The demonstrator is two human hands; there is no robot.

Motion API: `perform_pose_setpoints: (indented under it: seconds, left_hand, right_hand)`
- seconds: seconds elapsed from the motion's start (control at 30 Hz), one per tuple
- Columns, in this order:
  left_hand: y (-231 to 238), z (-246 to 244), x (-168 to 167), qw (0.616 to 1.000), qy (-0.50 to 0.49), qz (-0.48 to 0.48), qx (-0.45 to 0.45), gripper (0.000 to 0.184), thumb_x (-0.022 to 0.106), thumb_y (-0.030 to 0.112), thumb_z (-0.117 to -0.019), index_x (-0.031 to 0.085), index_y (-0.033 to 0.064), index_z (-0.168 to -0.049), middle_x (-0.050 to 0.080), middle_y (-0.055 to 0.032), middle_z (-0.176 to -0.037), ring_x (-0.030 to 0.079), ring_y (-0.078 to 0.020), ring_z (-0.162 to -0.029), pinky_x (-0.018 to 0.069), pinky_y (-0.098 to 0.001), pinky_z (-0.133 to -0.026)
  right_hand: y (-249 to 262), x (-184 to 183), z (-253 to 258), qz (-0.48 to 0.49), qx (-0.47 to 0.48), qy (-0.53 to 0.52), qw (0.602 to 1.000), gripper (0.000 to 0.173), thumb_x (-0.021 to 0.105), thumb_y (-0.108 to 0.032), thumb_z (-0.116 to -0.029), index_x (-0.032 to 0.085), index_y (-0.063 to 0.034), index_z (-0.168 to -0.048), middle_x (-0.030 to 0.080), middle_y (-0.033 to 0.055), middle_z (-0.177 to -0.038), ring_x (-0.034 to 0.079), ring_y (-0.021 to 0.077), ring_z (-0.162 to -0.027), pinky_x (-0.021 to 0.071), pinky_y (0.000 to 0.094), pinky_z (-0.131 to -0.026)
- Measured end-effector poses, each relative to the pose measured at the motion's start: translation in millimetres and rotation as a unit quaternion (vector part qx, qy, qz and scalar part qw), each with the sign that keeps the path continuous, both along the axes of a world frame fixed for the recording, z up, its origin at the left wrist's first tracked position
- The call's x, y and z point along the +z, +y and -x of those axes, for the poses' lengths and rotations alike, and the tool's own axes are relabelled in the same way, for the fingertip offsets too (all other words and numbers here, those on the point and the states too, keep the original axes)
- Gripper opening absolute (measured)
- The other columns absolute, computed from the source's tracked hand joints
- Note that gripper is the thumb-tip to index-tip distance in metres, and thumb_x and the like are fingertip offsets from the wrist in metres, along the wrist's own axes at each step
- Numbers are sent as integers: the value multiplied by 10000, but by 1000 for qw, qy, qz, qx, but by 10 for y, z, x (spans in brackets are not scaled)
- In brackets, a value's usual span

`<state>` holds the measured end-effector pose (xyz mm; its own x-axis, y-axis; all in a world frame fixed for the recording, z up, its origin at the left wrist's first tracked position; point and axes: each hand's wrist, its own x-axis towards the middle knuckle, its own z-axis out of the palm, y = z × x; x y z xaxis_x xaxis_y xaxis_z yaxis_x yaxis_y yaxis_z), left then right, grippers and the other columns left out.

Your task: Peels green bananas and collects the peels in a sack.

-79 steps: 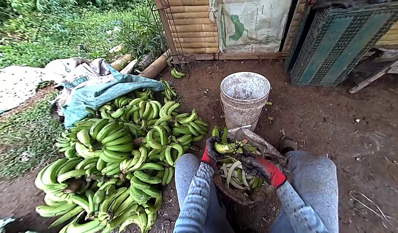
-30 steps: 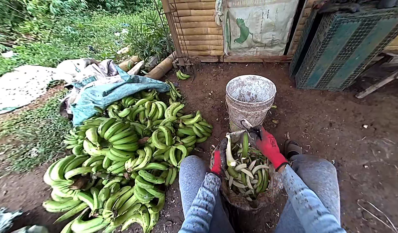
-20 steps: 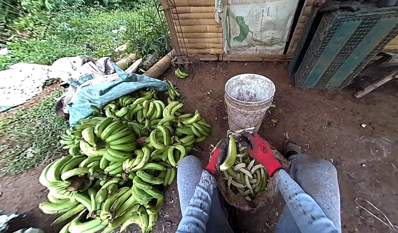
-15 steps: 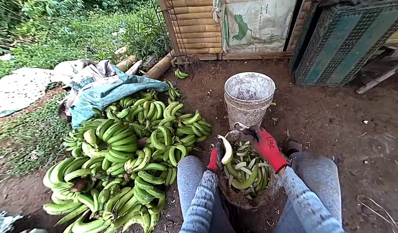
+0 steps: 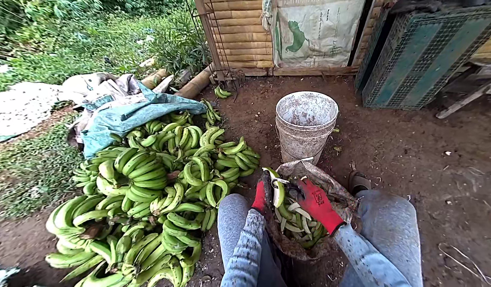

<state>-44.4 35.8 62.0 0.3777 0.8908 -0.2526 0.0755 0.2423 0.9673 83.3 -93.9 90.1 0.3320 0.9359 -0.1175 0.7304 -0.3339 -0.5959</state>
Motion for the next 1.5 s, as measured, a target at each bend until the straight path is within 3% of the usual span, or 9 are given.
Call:
perform_pose_setpoints:
  seconds: [0.3, 0.37, 0.43, 0.6, 0.77, 0.87, 1.0, 1.23, 1.5]
  left_hand:
    - [-256, -67, 147, 912, 278, -191, -233, 467, 421, 180, -1086, 446, -60, -1486, 510, -250, -1484, 472, -295, -1416, 326, -422, -1209]
    - [-217, -67, 39, 976, 132, -112, -130, 398, 344, 172, -1119, 535, -46, -1391, 654, -194, -1240, 642, -214, -1125, 508, -345, -1004]
    - [-75, -69, 14, 989, -133, 50, -36, 524, 172, 346, -1137, 589, 34, -1078, 633, -85, -765, 626, -143, -621, 554, -283, -550]
    - [90, -2, 50, 846, -463, 257, -65, 673, 145, 479, -1090, 606, 66, -824, 590, -31, -590, 602, -122, -500, 540, -245, -507]
    - [-81, -81, 39, 951, -289, 112, 5, 401, 247, 311, -1131, 568, 81, -1062, 599, -25, -746, 599, -105, -611, 545, -256, -570]
    - [-178, -38, -47, 993, -106, -37, -25, 385, 316, 211, -1127, 515, 8, -1387, 651, -104, -1137, 635, -107, -962, 541, -272, -870]
    - [-242, -122, -109, 984, 144, -93, -48, 413, 410, 175, -1110, 501, -83, -1420, 562, -274, -1404, 545, -297, -1321, 398, -415, -1146]
    - [111, -62, -57, 926, -319, 192, -58, 384, 295, 262, -1102, 605, 42, -1050, 610, -41, -717, 585, -99, -545, 524, -230, -495]
    - [-178, -27, -33, 994, -25, -14, -109, 293, 412, 189, -1106, 604, 4, -1228, 662, -76, -917, 630, -107, -744, 557, -258, -679]
  right_hand:
    - [340, -252, -518, 21, -79, 44, 996, 394, 454, -219, -1063, 606, -115, -1412, 639, 193, -1346, 608, 347, -1270, 454, 541, -1089]
    - [250, -209, -516, -28, -95, 53, 994, 384, 498, -214, -1041, 629, -109, -1387, 651, 195, -1316, 628, 343, -1231, 471, 533, -1069]
    - [92, -113, -379, -100, -37, 77, 991, 385, 582, -265, -1012, 659, -130, -1364, 661, 160, -1295, 647, 284, -1188, 495, 469, -1058]
    - [-55, -137, -276, -149, 141, 42, 978, 370, 698, -351, -942, 729, -187, -1273, 681, 144, -1257, 623, 298, -1213, 462, 485, -1088]
    - [59, -40, -120, -109, 89, -27, 990, 377, 601, -269, -988, 700, -111, -1316, 659, 236, -1287, 606, 419, -1236, 438, 565, -1085]
    - [188, -113, -90, -51, -3, 5, 999, 412, 551, -261, -1022, 639, -78, -1380, 634, 237, -1321, 629, 394, -1211, 483, 545, -1047]
    - [283, -353, -262, 22, -121, 30, 992, 425, 486, -230, -1060, 551, -69, -1448, 624, 230, -1351, 614, 383, -1254, 458, 560, -1075]
    - [-21, 46, -433, -60, 145, 216, 964, 341, 767, -243, -921, 738, -125, -1240, 718, 62, -1200, 680, 115, -1094, 545, 315, -1007]
    - [145, -169, -303, -34, -112, 30, 993, 429, 588, -283, -1014, 605, -114, -1408, 627, 206, -1346, 634, 366, -1212, 487, 544, -1047]
